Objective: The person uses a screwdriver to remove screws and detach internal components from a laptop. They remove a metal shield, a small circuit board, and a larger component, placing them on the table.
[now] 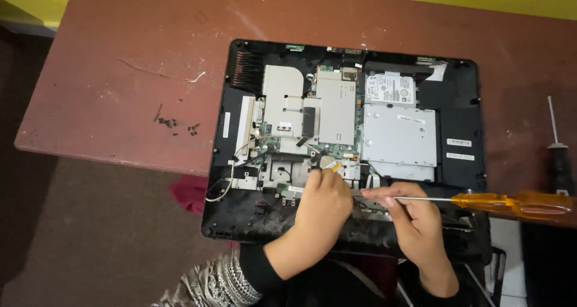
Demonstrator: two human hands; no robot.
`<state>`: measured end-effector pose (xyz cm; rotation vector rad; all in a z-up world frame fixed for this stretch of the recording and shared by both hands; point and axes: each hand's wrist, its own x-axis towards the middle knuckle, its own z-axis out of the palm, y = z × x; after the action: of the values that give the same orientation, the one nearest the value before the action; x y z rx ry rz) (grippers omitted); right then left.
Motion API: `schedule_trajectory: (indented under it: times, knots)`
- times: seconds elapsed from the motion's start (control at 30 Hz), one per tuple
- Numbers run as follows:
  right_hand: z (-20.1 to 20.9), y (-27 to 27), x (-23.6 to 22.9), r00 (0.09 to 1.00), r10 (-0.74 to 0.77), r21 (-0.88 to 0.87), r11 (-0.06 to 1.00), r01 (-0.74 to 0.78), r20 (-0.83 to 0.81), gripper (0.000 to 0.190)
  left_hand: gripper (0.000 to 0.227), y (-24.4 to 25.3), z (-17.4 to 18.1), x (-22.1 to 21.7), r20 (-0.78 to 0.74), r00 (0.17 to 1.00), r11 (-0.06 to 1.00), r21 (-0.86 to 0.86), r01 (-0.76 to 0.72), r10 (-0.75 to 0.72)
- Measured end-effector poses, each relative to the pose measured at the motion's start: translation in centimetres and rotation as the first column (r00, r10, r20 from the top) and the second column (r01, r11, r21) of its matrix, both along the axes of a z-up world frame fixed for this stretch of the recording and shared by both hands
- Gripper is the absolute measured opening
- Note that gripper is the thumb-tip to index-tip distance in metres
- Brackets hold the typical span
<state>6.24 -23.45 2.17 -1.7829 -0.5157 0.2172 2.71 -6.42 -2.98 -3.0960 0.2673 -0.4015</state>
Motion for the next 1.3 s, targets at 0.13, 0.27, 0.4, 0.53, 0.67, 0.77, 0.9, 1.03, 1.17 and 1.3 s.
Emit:
schedule_trajectory:
  times: [0.13, 0.27, 0.4, 0.53, 0.67, 0.77, 0.9, 1.03, 1.17, 1.3]
  knots:
    - [-1.6, -0.7, -0.3, 0.993, -0.06, 0.173, 0.982, 0.076, -0.097, 0.01, 0.012, -0.6, 3.5, 1.5, -0.464, 0.886, 0.921, 0.34, 0.191, -0.013]
    - [-2.4, -1.4, -0.3, 0.996, -0.048, 0.231, 0.971, 0.063, -0.07, 0.011, 0.018, -0.7, 3.7, 2.2, -0.464, 0.886, 0.894, 0.396, 0.209, -0.001]
    - [-2.9, -1.7, -0.3, 0.99, -0.059, 0.266, 0.96, 0.091, -0.128, 0.01, 0.017, -0.7, 4.0, 2.3, -0.489, 0.872, 0.899, 0.384, 0.213, 0.002]
    - [-3.1, -1.9, -0.2, 0.994, -0.004, 0.278, 0.96, 0.034, -0.108, 0.01, 0.027, 0.0, 2.6, 2.4, -0.421, 0.906, 0.878, 0.421, 0.23, -0.036]
    - [-2.4, -1.6, -0.1, 0.992, 0.013, 0.267, 0.964, 0.022, -0.128, 0.01, 0.038, 2.0, 2.6, 1.2, -0.245, 0.953, 0.725, 0.622, 0.296, -0.18]
    - [-2.9, -1.8, -0.1, 0.985, 0.011, 0.272, 0.962, 0.036, -0.172, 0.01, 0.042, 2.3, 2.6, 1.3, -0.225, 0.934, 0.64, 0.683, 0.353, -0.276]
    - [-3.4, -1.7, -0.1, 0.972, -0.04, 0.255, 0.962, 0.1, -0.23, 0.01, 0.037, 3.3, 2.6, 2.1, -0.194, 0.919, 0.667, 0.638, 0.384, -0.344]
    - [-3.3, -1.7, -0.2, 0.971, -0.027, 0.28, 0.955, 0.095, -0.237, 0.01, 0.041, 4.2, 2.4, 2.0, -0.147, 0.902, 0.744, 0.52, 0.419, -0.406]
    - [-3.6, -1.8, -0.1, 0.958, -0.073, 0.242, 0.96, 0.143, -0.276, 0.01, 0.053, 4.1, 1.1, 1.1, -0.056, 0.953, 0.944, 0.13, 0.304, -0.299]
    - [-5.0, -2.1, -0.1, 0.951, -0.062, 0.298, 0.942, 0.157, -0.304, 0.012, 0.048, 5.1, 4.3, 0.4, 0.107, 0.97, 0.968, -0.097, 0.23, -0.22]
